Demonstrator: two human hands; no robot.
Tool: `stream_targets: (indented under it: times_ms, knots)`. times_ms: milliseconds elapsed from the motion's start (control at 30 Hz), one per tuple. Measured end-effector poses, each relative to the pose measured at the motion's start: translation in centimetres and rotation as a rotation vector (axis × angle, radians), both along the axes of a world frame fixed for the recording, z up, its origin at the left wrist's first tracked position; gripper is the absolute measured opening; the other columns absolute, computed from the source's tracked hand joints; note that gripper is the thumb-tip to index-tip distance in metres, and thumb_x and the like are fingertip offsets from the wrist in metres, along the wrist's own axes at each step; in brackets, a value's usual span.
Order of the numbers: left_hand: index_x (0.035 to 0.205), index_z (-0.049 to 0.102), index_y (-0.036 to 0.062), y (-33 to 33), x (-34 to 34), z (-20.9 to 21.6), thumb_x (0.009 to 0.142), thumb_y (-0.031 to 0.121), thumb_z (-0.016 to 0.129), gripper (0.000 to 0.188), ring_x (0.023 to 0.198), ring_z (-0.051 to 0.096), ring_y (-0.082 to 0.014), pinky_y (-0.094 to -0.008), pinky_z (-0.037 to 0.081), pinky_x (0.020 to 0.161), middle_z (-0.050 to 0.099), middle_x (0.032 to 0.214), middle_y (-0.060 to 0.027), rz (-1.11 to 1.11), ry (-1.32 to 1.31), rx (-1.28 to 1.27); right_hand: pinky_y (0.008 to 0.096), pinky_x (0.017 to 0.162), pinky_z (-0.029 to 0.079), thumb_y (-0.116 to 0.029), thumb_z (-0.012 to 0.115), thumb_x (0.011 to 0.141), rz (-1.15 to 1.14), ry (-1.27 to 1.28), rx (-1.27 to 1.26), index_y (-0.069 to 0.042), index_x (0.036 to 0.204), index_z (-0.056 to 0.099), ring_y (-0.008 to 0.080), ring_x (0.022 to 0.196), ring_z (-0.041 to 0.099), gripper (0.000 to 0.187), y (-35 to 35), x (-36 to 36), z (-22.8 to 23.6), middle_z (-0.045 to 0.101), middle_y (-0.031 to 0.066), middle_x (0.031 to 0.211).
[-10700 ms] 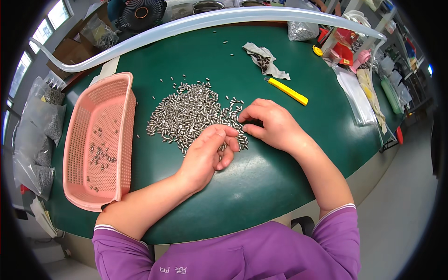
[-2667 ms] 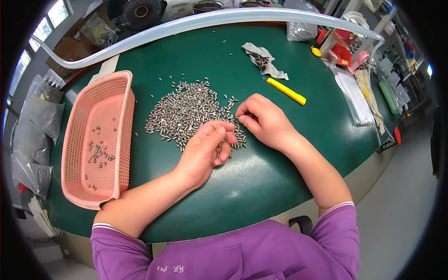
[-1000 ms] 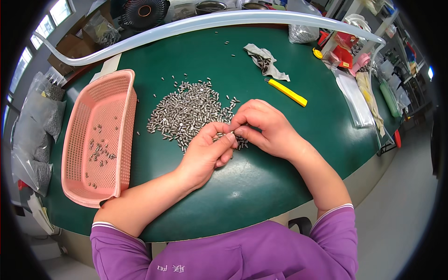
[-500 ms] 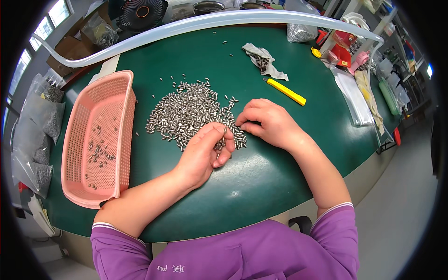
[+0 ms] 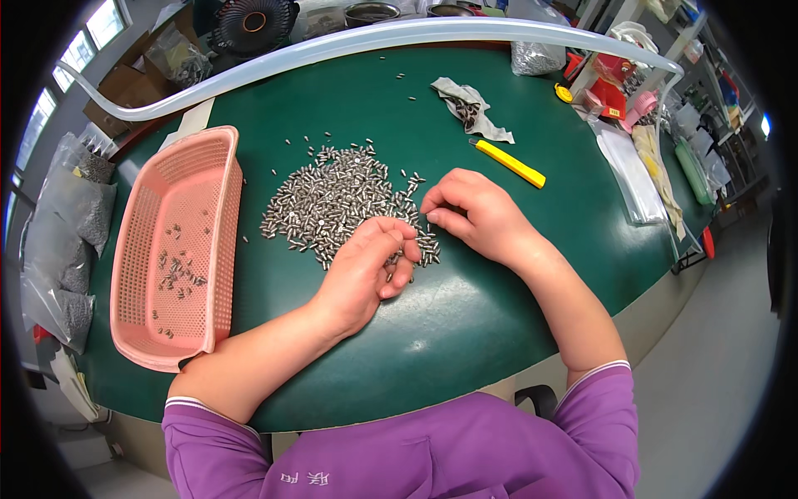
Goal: Sorting and inspecting small metal components on a workbench.
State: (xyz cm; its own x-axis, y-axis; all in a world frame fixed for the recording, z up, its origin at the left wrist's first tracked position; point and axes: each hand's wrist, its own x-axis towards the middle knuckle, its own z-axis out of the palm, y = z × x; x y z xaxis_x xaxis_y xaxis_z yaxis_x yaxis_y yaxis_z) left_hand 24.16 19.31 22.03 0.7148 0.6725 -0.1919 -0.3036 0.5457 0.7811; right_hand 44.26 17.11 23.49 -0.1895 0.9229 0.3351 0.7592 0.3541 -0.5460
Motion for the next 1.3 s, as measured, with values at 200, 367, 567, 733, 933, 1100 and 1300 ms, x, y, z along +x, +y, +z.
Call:
stream_targets:
  times_ms: [200,367,567,733,933,1100,1300]
  knots:
    - [0.105,0.048,0.0068,-0.2,0.0,-0.2,0.093,0.013,0.049,0.013,0.055,0.041,-0.0056,-0.017,0.029,0.044,0.053,0.082,-0.0037,-0.024,0.037,0.051,0.0257,0.073,0.046,-0.01,0.064,0.083,0.216,0.491,-0.239,-0.007,0.093,0.064,0.0126,0.083,0.055,0.01,-0.9,-1.5,1.0,0.055,0.0025,0.09]
    - [0.103,0.048,0.007,-0.1,0.0,-0.5,0.094,0.014,0.048,0.011,0.054,0.04,-0.0055,-0.017,0.028,0.043,0.053,0.082,-0.0033,-0.028,0.008,0.059,0.0242,0.072,0.046,-0.01,0.063,0.083,0.215,0.539,-0.308,-0.007,0.095,0.064,0.0107,0.082,0.055,0.012,-0.7,-1.5,0.8,0.055,0.0016,0.089]
    - [0.1,0.049,0.0058,0.0,0.0,-0.4,0.096,0.018,0.041,0.015,0.054,0.039,-0.0073,-0.0175,0.027,0.042,0.052,0.082,-0.0047,-0.036,-0.011,0.042,0.0285,0.067,0.047,-0.005,0.066,0.076,0.039,-0.018,-0.017,-0.008,0.087,0.066,0.0162,0.077,0.057,0.012,-0.3,0.1,0.4,0.057,0.0032,0.082]
    - [0.1,0.05,0.0048,0.0,0.0,-0.3,0.097,0.02,0.038,0.019,0.054,0.04,-0.0084,-0.0182,0.027,0.042,0.052,0.082,-0.0056,-0.033,-0.002,0.035,0.0315,0.069,0.048,-0.005,0.067,0.073,0.039,-0.085,-0.028,-0.009,0.082,0.065,0.0209,0.081,0.057,0.011,-0.4,0.1,0.1,0.057,0.0044,0.083]
    - [0.101,0.049,0.0043,-0.1,0.0,0.1,0.097,0.021,0.036,0.022,0.055,0.04,-0.0096,-0.0187,0.028,0.043,0.052,0.082,-0.0063,-0.009,0.011,0.028,0.0317,0.069,0.047,-0.005,0.066,0.073,0.035,-0.172,0.019,-0.008,0.085,0.062,0.0216,0.08,0.056,0.013,-0.5,-0.1,0.3,0.056,0.0052,0.085]
    - [0.106,0.048,0.005,0.0,0.0,-0.4,0.094,0.015,0.045,0.016,0.055,0.04,-0.0073,-0.0181,0.029,0.044,0.052,0.083,-0.0047,-0.019,0.051,0.055,0.0258,0.069,0.046,-0.005,0.064,0.079,0.048,0.247,-0.22,-0.006,0.089,0.06,0.0132,0.08,0.055,0.01,-0.7,-1.0,1.1,0.054,0.0035,0.089]
    - [0.106,0.047,0.0042,-0.2,0.1,0.1,0.092,0.014,0.051,0.017,0.055,0.043,-0.0051,-0.0175,0.031,0.044,0.053,0.082,-0.0043,-0.034,0.055,0.044,0.0222,0.071,0.044,-0.005,0.065,0.081,0.181,0.513,-0.343,-0.006,0.09,0.06,0.0084,0.081,0.053,0.011,-1.0,-1.5,1.2,0.053,0.0005,0.092]
